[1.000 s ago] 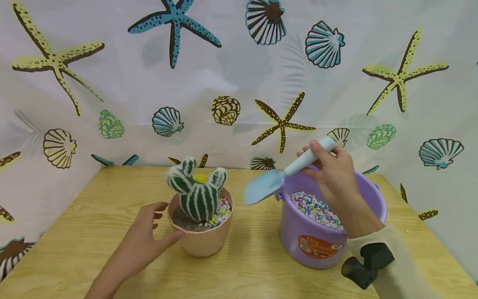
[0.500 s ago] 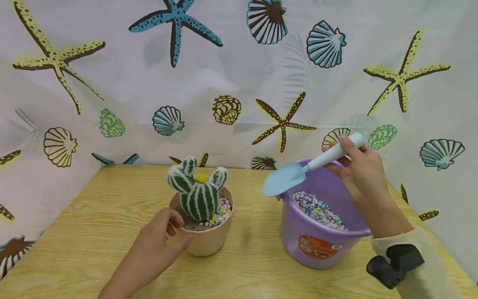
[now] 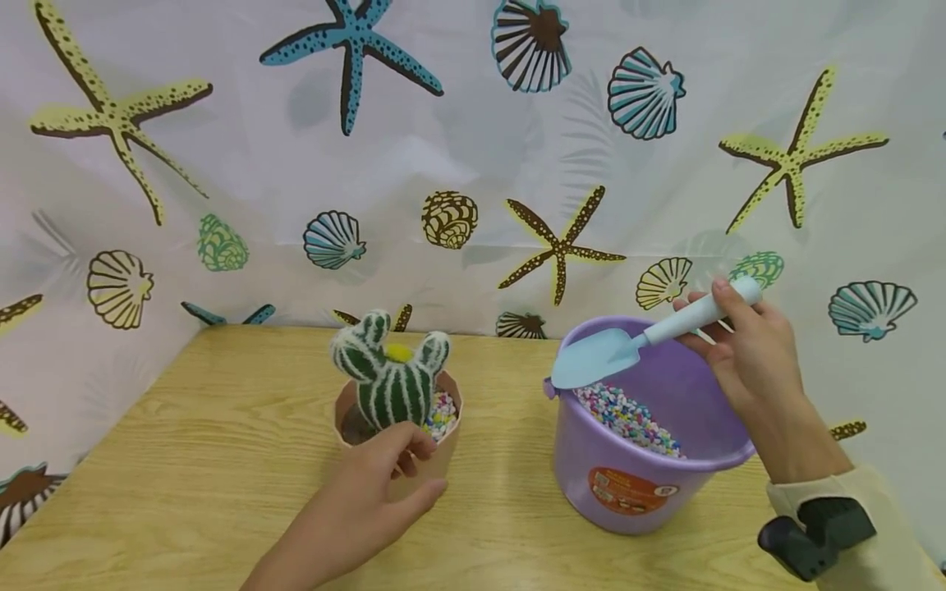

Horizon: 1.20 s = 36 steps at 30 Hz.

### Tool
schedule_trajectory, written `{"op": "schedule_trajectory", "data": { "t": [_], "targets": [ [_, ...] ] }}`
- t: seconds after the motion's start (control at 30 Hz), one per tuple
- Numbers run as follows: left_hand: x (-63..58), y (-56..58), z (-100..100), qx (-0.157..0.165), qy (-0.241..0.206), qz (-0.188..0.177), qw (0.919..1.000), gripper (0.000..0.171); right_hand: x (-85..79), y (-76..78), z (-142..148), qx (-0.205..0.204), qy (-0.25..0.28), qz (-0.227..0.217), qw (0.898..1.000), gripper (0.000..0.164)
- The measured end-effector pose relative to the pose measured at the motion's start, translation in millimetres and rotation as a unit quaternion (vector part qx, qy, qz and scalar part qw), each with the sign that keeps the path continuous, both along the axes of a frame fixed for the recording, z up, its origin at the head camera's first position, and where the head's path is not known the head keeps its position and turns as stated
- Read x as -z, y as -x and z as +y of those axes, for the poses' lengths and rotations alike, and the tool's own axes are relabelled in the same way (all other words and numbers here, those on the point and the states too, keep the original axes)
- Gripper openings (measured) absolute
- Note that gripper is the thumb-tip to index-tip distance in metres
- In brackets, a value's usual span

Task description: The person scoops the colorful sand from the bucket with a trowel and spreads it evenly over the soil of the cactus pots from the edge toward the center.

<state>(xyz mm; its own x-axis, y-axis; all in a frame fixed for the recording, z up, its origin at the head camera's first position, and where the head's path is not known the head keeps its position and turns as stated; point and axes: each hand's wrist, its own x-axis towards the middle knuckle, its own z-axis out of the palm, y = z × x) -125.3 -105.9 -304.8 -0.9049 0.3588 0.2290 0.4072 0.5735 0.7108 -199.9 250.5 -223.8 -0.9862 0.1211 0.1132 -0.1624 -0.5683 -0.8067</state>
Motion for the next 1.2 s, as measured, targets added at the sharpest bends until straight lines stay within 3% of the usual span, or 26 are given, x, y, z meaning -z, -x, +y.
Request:
{"op": "schedule_trajectory", "data": {
  "t": [0.13, 0.33, 0.53, 0.8, 1.03, 1.2],
  "targets": [
    [-2.1, 1.0, 9.2, 0.007, -0.003, -0.017, 0.9998, 0.024, 1.9, 0.5, 6.4, 0.002, 0.021, -0.008, 1.000, 0.033],
    [-3.0, 5.7, 19.9, 0.020, 0.002, 0.004, 0.9998, 0.029, 6.7, -0.1, 14.8, 0.006, 0.028, -0.002, 1.000, 0.028],
    [-3.1, 13.1, 30.4, 0.016, 0.001, 0.003, 0.9999, 0.034, 11.9, -1.5, 21.9, 0.016, 0.023, -0.010, 1.000, 0.028],
    [2.2, 23.0, 45.0, 0.018, -0.032, 0.017, 0.9992, 0.045, 22.3, 0.1, 25.2, 0.021, -0.010, -0.023, 0.999, 0.036],
    [6.1, 34.4, 59.5, 0.002, -0.044, 0.005, 0.9990, 0.054, 27.7, 4.0, 23.7, 0.039, -0.062, -0.029, 0.997, 0.039],
    [11.3, 44.2, 72.2, 0.016, -0.064, 0.006, 0.9978, 0.064, 30.3, 6.7, 19.5, 0.053, -0.111, -0.036, 0.992, 0.038]
  ]
}}
